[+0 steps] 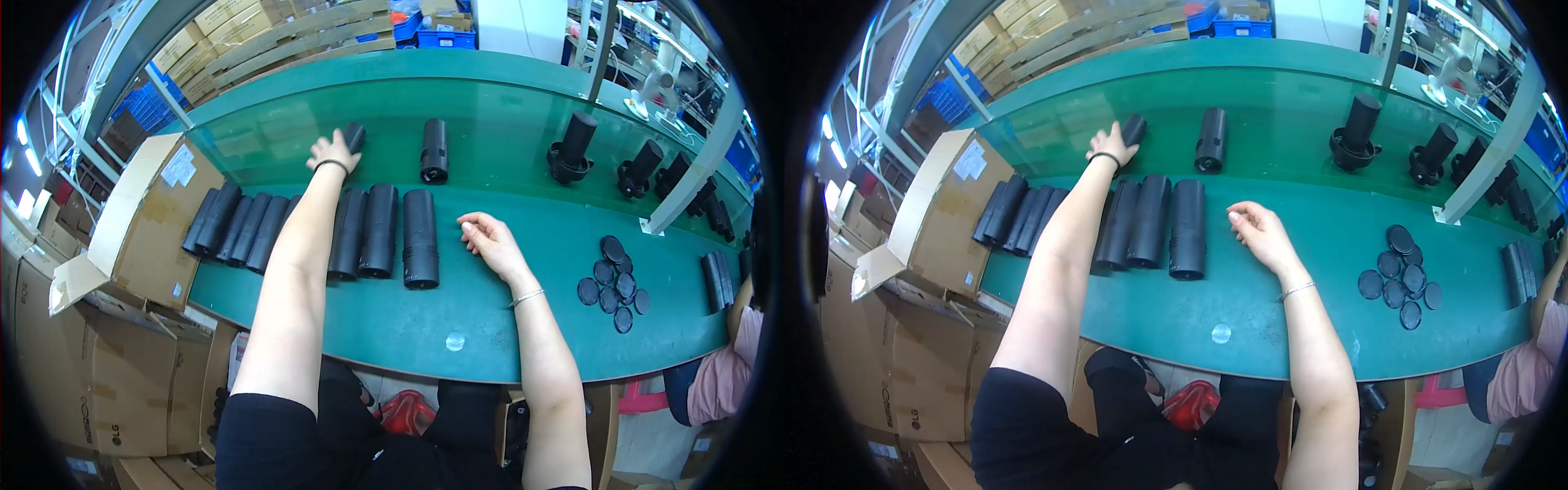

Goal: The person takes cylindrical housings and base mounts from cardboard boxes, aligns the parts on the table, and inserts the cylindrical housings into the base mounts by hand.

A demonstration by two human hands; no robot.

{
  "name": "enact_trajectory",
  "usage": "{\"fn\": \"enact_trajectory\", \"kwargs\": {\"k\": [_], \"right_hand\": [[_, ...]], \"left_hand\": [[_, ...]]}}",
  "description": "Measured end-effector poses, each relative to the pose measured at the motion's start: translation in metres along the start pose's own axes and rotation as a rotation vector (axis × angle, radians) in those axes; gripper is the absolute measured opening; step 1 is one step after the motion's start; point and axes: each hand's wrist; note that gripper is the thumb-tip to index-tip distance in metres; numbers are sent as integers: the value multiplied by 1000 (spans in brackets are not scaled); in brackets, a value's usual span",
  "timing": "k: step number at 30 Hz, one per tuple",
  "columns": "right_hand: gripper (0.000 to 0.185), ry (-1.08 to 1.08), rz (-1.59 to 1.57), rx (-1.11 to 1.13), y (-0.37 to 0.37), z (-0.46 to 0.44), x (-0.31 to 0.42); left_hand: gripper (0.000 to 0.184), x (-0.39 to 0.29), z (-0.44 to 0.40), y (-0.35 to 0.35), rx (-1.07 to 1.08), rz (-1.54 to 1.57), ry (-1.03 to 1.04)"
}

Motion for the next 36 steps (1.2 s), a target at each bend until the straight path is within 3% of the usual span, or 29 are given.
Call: {"fn": "enact_trajectory", "kwargs": {"k": [2, 4, 8, 11, 14, 17, 18, 21, 23, 25, 30, 36], "right_hand": [[30, 3, 14, 6, -1, -2, -4], [30, -1, 16, 11, 0, -2, -3], [28, -13, 49, -1, 1, -2, 0], [29, 3, 6, 9, -1, -5, -4], [38, 24, -24, -15, -2, -5, -5], [50, 45, -88, -109, 1, -3, -4], [64, 47, -84, -94, 0, -2, 1], [67, 74, -433, -189, 2, 4, 13], [60, -3, -487, -135, -12, 5, 22], [56, -216, -466, -261, -14, 9, 33], [53, -285, -421, -333, -11, 10, 37], [55, -219, -396, -319, -4, 6, 28]], "left_hand": [[64, -8, 9, -16, -114, 122, 218], [53, -16, 33, -29, -202, 326, 568], [51, -37, 148, -79, 115, 179, 745], [72, -43, 192, -70, 365, 61, 822], [98, -47, 218, -58, 205, 50, 787], [103, -46, 232, -69, 235, 219, 703], [108, -43, 230, -65, 222, 440, 734], [99, -41, 233, -52, 501, 1171, 418], [97, -44, 232, -41, 622, 1467, 322], [96, -51, 233, -24, 686, 1804, 297], [74, -56, 246, -18, 785, 1647, 461], [66, -50, 246, -14, 773, 1678, 444]]}}
Point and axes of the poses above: each hand's wrist, its own z-axis away from the middle knuckle, its own y-axis out of the palm, x = y × z, and after that the axes turned 1 degree about -x, right-handed
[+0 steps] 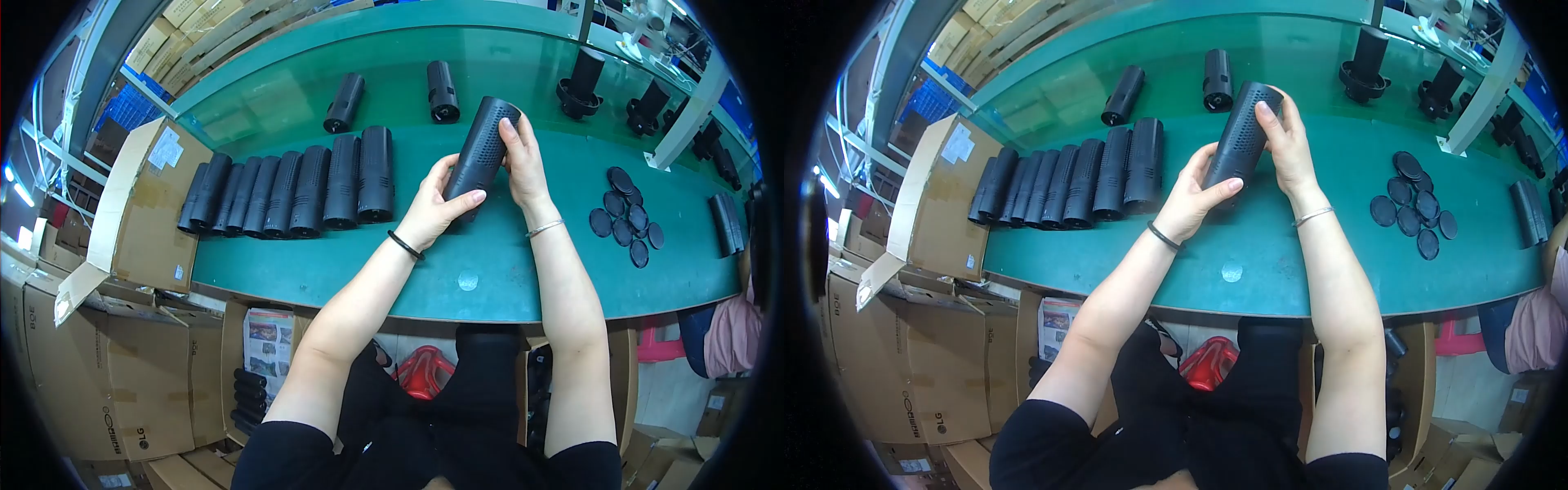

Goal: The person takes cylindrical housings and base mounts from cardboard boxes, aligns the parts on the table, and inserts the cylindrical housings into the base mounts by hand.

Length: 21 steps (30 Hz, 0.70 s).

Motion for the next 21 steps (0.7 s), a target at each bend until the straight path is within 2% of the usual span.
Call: {"fn": "enact_trajectory", "kwargs": {"k": [8, 16, 19, 21], "right_hand": [[53, 13, 30, 28, -4, -1, -3], [53, 15, -103, 64, -3, 0, -4], [54, 37, -107, 92, -7, -2, -9], [56, 57, -145, 106, -6, -3, -8]], "left_hand": [[65, 1, 1, 1, -17, -88, 77], [68, 5, 0, 1, -32, -221, 237], [69, 7, 0, 0, -45, -263, 226], [68, 5, 1, 2, -44, -165, 189]]}}
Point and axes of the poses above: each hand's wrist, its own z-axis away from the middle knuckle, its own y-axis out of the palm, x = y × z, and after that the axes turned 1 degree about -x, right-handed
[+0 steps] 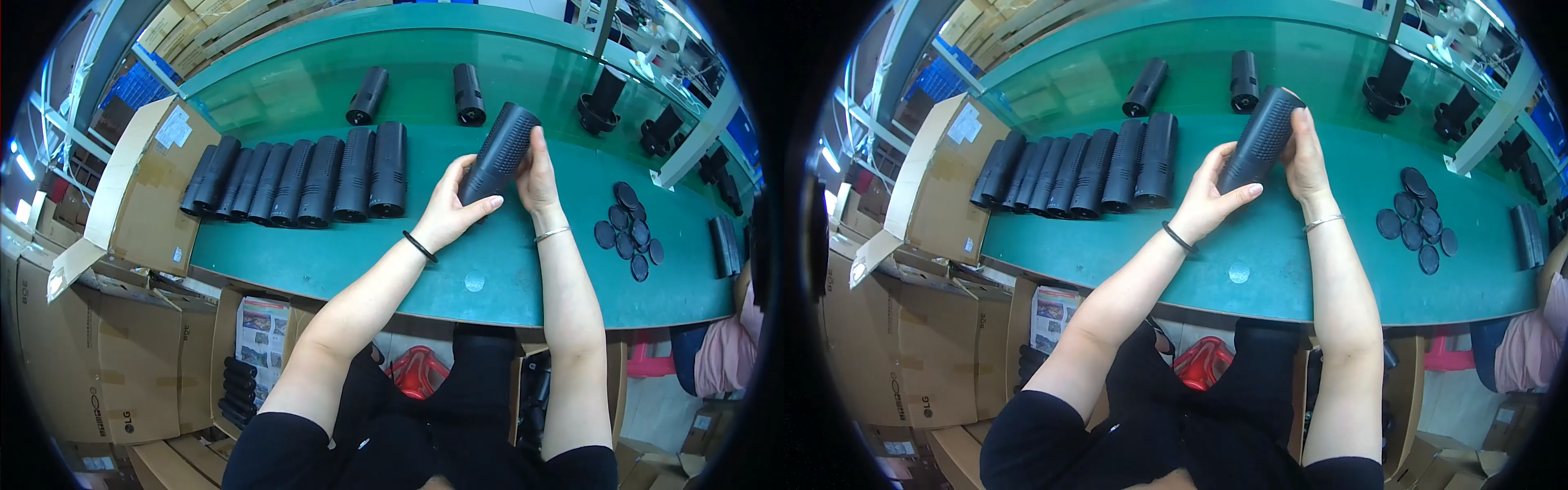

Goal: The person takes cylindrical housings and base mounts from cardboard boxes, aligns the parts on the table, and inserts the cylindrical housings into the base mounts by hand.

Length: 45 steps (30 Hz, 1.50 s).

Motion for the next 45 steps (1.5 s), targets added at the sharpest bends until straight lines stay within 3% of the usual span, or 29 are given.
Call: {"fn": "enact_trajectory", "kwargs": {"k": [4, 6, 8, 12, 14, 16, 19, 22, 26, 33, 37, 40, 41, 43, 44, 45], "right_hand": [[63, 49, -21, -9, 3, -1, 4], [63, 100, 80, 29, -7, -4, -2], [53, 161, 157, 57, -3, -1, -5], [34, 224, 447, 208, 4, 3, -13], [32, 239, 528, 241, 5, 3, -16], [31, 243, 532, 225, 7, 4, -15], [30, 258, 549, 225, 4, 3, -14], [27, 255, 564, 252, 6, 4, -12], [25, 268, 543, 244, 4, 4, -13], [24, 265, 543, 242, 4, 5, -14], [23, 266, 538, 247, 2, 3, -15], [23, 282, 512, 234, 3, 3, -13], [23, 290, 516, 231, 4, 3, -12], [22, 286, 513, 226, 2, 3, -15], [22, 263, 521, 233, 1, 3, -16], [22, 246, 531, 242, 1, 3, -15]], "left_hand": [[64, -14, 3, 1, -145, 265, -60], [50, -26, -6, -15, -126, 350, -105], [45, -47, -16, -41, -137, 399, -116], [54, -79, -59, -114, -274, 31, -56], [58, -64, -88, -162, -499, -277, 26], [73, -40, -116, -217, -590, -548, -21], [71, -30, -131, -252, -622, -916, -253], [73, -10, -145, -271, -642, -1090, -455], [62, 0, -155, -272, -619, -1335, -648], [56, 17, -158, -285, -585, -1493, -741], [89, 15, -152, -283, -528, -1512, -881], [85, -1, -144, -256, -646, -1707, -519], [78, -4, -144, -250, -660, -1741, -285], [34, -39, -126, -213, -434, -1634, 260], [19, -65, -113, -183, -299, -1548, 371], [16, -88, -96, -153, -188, -1487, 513]]}}
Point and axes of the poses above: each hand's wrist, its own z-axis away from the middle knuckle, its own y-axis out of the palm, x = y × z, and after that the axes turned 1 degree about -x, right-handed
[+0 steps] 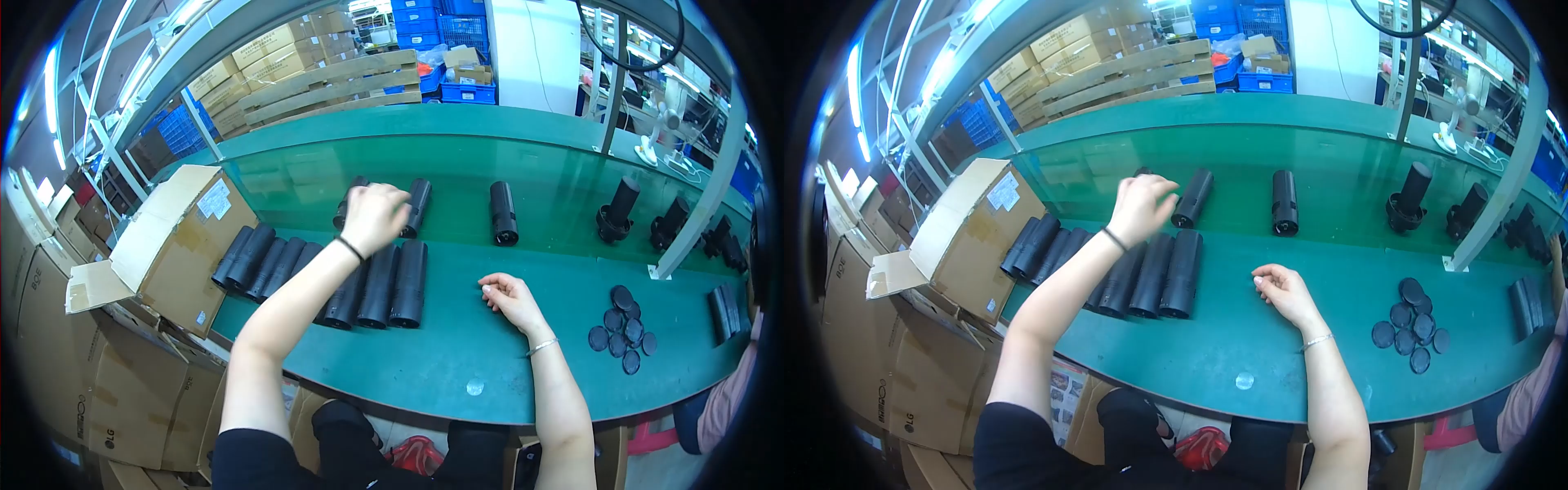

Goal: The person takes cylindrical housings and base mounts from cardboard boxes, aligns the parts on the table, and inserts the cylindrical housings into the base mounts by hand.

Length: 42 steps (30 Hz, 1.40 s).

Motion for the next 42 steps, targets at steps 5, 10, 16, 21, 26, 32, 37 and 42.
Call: {"fn": "enact_trajectory", "kwargs": {"k": [5, 10, 16, 21, 26, 32, 37, 42], "right_hand": [[20, -83, -67, 17, -1, -8, -23], [21, -18, 25, 11, 0, -3, -4], [23, -37, 52, -4, 1, -2, -9], [23, -72, 96, 0, 1, -3, -11], [24, -80, 44, 8, -2, -3, -12], [23, -106, 91, 13, -3, 0, -9], [22, -47, 37, 9, -6, -5, -8], [22, -34, 14, 16, -6, -1, -9]], "left_hand": [[26, -139, -2, -133, 258, 286, 687], [10, -230, 0, -224, 443, 416, 894], [9, -260, 18, -253, 474, 471, 896], [8, -269, 30, -260, 459, 527, 945], [8, -270, 44, -259, 447, 617, 982], [7, -260, 57, -251, 381, 707, 914], [7, -243, 59, -240, 305, 698, 827], [7, -236, 58, -221, 242, 694, 784]]}}
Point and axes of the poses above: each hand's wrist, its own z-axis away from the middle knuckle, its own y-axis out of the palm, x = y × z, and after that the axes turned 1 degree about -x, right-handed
